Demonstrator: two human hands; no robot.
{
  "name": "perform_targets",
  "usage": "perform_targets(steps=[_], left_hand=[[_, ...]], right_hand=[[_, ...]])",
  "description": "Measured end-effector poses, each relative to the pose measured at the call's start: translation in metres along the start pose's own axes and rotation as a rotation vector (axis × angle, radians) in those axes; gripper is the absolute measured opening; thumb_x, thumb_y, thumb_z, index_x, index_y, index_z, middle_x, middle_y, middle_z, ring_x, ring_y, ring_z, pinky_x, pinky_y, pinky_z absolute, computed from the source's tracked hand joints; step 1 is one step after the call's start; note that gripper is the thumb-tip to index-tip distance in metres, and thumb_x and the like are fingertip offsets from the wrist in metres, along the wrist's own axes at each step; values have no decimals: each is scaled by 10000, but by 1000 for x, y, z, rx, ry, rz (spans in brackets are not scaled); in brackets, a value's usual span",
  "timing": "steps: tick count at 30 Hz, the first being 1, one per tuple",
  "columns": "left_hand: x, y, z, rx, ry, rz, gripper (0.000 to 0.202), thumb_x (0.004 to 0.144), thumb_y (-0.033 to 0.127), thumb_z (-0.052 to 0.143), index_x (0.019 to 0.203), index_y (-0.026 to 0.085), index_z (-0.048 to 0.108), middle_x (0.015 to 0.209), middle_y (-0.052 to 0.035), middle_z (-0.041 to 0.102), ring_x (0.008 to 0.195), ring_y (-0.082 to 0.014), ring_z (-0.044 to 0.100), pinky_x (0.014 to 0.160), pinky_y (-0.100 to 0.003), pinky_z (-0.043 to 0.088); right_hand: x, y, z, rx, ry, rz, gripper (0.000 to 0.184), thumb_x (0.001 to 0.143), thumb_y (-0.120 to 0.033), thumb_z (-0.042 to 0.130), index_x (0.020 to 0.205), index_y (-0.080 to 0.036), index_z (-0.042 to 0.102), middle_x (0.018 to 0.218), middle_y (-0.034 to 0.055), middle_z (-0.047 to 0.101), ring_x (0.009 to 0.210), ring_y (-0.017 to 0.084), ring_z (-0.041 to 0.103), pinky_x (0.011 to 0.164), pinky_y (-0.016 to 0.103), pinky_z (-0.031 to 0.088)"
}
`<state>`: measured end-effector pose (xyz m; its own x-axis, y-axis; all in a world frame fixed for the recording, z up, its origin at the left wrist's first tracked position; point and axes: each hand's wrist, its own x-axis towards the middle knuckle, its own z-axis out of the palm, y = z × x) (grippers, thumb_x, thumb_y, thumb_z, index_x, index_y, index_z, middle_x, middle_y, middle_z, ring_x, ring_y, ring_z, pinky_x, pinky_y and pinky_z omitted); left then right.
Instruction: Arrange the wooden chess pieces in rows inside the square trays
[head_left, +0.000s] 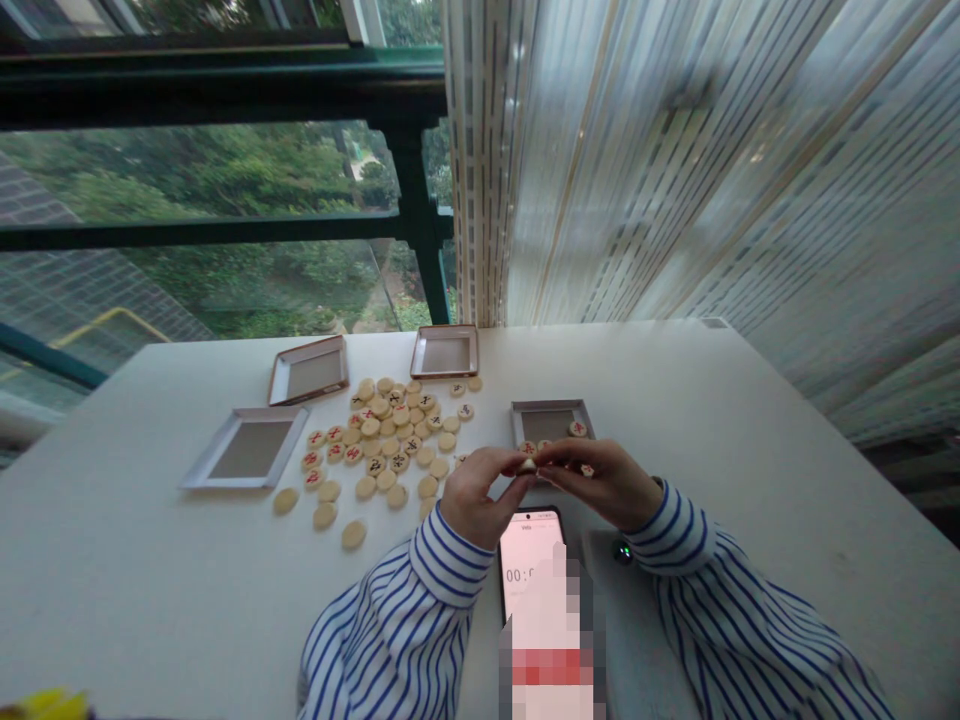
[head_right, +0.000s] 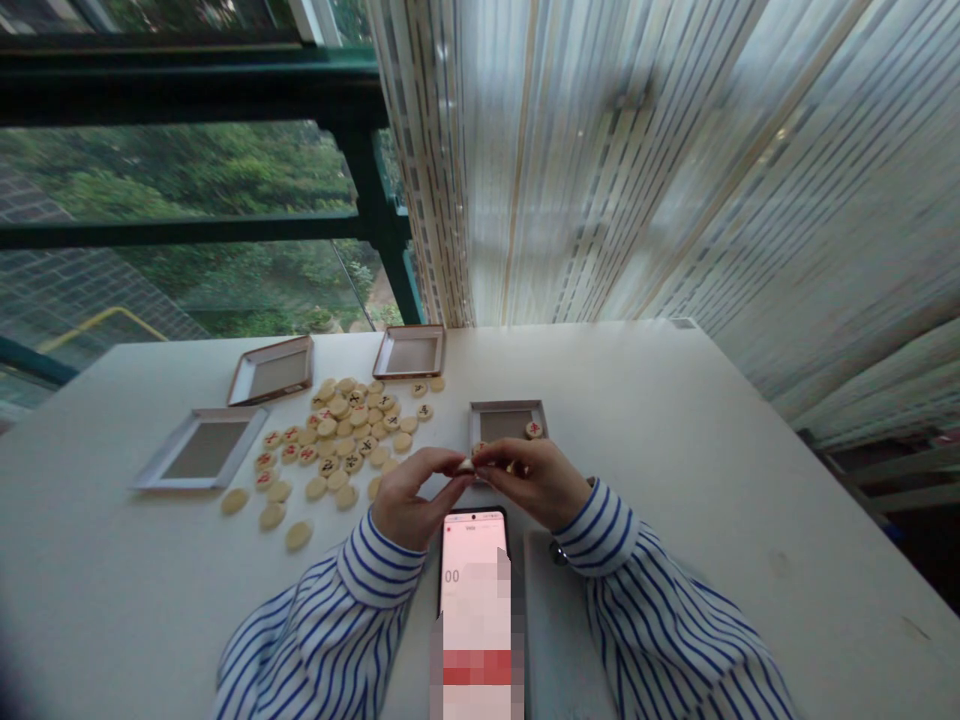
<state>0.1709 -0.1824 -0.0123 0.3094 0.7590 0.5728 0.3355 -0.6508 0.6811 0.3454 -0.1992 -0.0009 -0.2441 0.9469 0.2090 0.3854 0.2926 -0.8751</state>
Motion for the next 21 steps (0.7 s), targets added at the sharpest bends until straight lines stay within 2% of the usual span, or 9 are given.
perform_targets(steps=[8,13,17,21], left_hand=[[-2,3,4,-187,68,-311,132,675,253,658,769,160,658,658,-27,672,586,-115,600,599,-248,507],[-1,5,7,-416,88,-530,159,654,269,676,757,148,676,689,-48,693,620,-137,632,622,-254,516],[0,8,8,-562,94,-611,162,654,264,674,760,142,686,682,-49,697,613,-133,633,623,-246,517],[2,10,8,-635,88,-658,159,660,263,669,755,137,691,640,-38,689,571,-116,616,591,-228,508]], right_hand=[[-1,2,-1,8,6,-31,184,779,-238,545,917,-161,639,811,61,676,633,116,572,544,246,453],[-1,0,0,-5,15,-27,191,778,-263,550,913,-161,638,801,56,671,599,107,546,503,236,417],[0,-1,1,-10,33,-60,178,769,-258,566,899,-158,635,764,44,666,529,82,485,461,225,373],[0,-1,1,-23,39,-67,181,770,-255,566,905,-156,633,757,46,666,550,87,498,470,227,375]])
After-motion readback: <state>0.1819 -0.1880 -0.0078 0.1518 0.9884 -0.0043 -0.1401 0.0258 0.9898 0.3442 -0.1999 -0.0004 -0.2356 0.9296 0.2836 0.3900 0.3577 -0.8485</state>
